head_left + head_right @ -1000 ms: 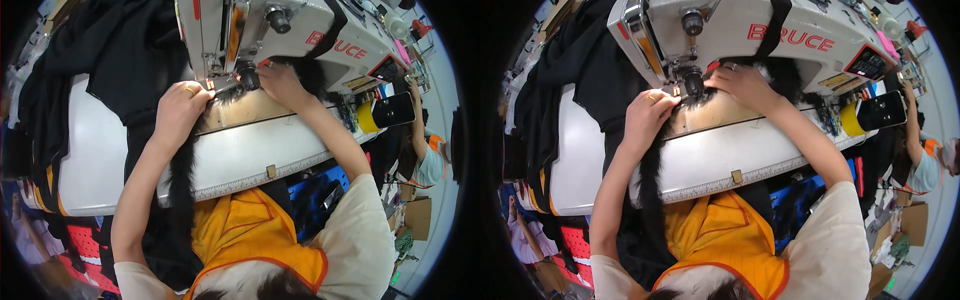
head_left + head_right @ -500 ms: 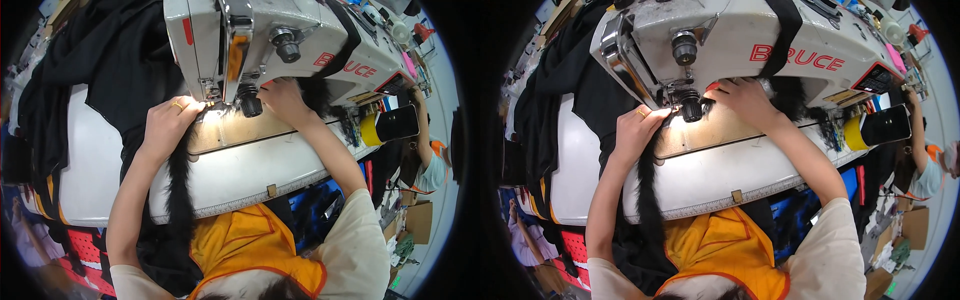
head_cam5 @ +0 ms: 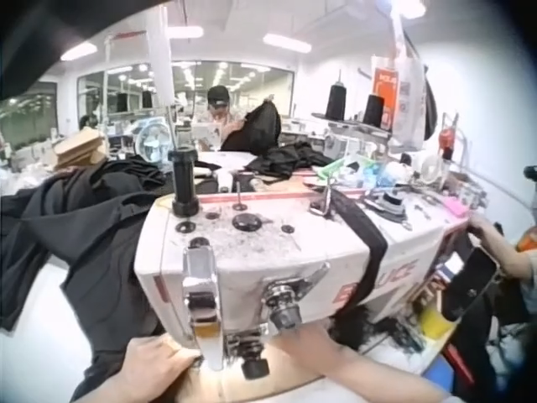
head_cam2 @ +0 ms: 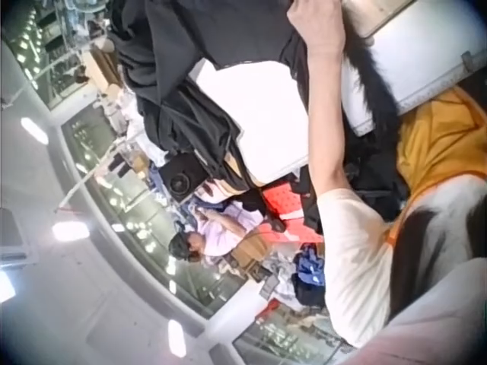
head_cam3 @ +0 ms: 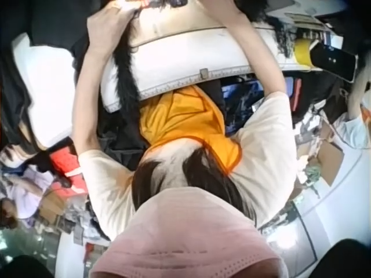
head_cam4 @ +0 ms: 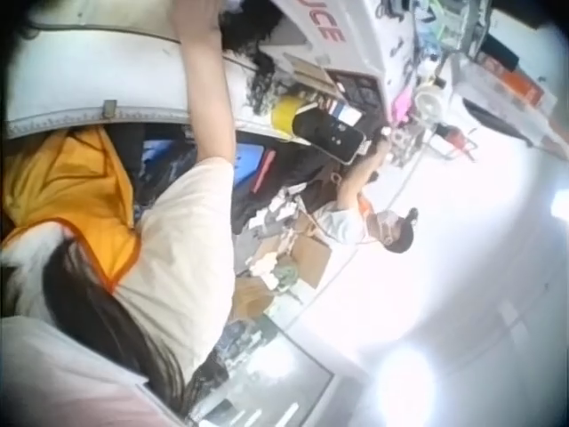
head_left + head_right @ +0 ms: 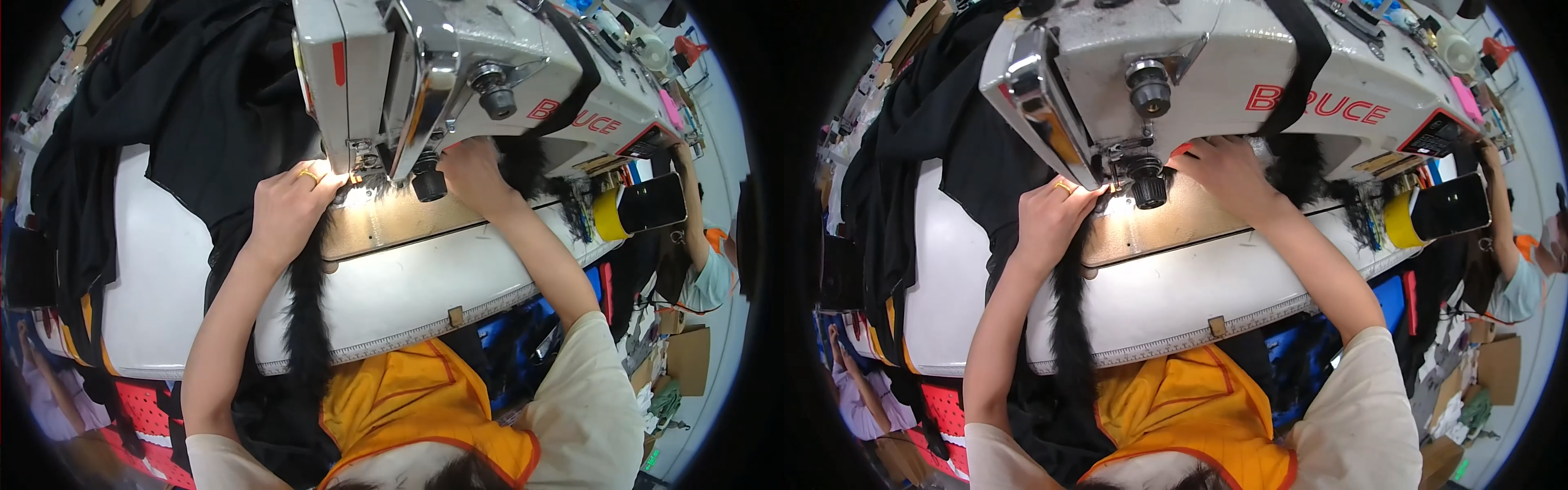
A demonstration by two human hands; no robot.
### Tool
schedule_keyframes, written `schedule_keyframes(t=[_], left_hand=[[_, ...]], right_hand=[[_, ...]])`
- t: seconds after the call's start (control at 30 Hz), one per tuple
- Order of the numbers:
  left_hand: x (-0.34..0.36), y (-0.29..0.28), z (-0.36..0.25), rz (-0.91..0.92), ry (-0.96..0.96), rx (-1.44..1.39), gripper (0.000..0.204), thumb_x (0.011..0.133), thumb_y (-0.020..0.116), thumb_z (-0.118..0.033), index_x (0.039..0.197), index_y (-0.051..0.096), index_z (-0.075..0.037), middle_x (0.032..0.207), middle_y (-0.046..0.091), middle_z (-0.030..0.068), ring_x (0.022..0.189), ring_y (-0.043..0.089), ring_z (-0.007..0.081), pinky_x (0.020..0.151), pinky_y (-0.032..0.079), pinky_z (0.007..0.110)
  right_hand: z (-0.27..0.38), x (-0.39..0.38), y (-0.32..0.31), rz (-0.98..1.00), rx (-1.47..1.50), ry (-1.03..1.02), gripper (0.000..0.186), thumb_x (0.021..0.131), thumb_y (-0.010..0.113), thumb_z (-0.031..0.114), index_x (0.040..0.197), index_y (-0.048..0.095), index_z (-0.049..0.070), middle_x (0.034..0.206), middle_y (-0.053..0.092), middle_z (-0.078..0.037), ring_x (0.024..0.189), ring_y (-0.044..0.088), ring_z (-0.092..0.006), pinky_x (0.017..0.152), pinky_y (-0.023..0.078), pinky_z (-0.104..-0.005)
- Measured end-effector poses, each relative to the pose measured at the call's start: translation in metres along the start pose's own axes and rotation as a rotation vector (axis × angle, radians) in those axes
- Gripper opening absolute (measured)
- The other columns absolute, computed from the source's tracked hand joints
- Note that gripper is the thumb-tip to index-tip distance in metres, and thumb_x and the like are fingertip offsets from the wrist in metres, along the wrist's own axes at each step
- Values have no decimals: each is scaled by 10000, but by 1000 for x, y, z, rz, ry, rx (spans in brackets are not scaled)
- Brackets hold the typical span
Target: Sewing black furry trim onto a black fabric garment using an industrial sewing machine.
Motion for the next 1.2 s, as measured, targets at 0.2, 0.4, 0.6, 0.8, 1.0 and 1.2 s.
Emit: schedule_keyframes(t=[0.2,0.4,0.6,0.8,1.0,1.2], left_hand=[[-4,-8,-5,69,-103,62,160,704,581,-123,858,622,-110,807,600,12,813,604,161,597,497,282],[-54,-78,-21,113,-445,-164,280,731,634,-47,1004,622,-107,981,611,36,926,579,221,738,502,310],[-80,-88,4,216,-305,11,393,755,637,-90,1133,532,-91,1219,512,68,964,572,246,748,487,350],[-19,-70,80,359,-415,25,284,705,676,-106,960,551,-91,786,599,123,789,599,303,691,474,382],[58,-145,81,528,-461,-630,138,802,670,-125,793,555,-50,631,512,-44,612,455,7,529,340,192],[56,-144,-15,549,-197,-693,206,803,671,-116,870,491,-42,612,485,-33,494,428,57,477,327,218]], right_hand=[[16,8,-4,22,-1,82,228,651,639,99,874,605,131,909,581,-29,834,582,-242,665,475,-356],[13,-23,-1,-17,-82,-4,272,707,593,115,978,612,128,1030,586,-27,971,576,-202,817,482,-345],[127,36,-11,-96,347,-488,470,704,624,171,1170,564,183,1108,550,-48,913,579,-210,672,490,-315],[135,37,-29,448,774,-280,509,699,575,149,1204,529,100,975,560,-112,909,565,-274,714,482,-384],[170,110,-13,866,1152,-344,644,902,408,482,1410,257,116,1266,492,-214,1063,553,-326,910,417,-371],[132,170,58,46,929,147,439,867,502,360,1209,528,86,1131,565,-139,972,566,-268,890,421,-382]])
Point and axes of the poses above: each hand's wrist, its own x-axis towards the middle knuckle, its own y-axis out of the palm, z = x × y, the point moved 1 cm from there along x, towards the middle knuckle
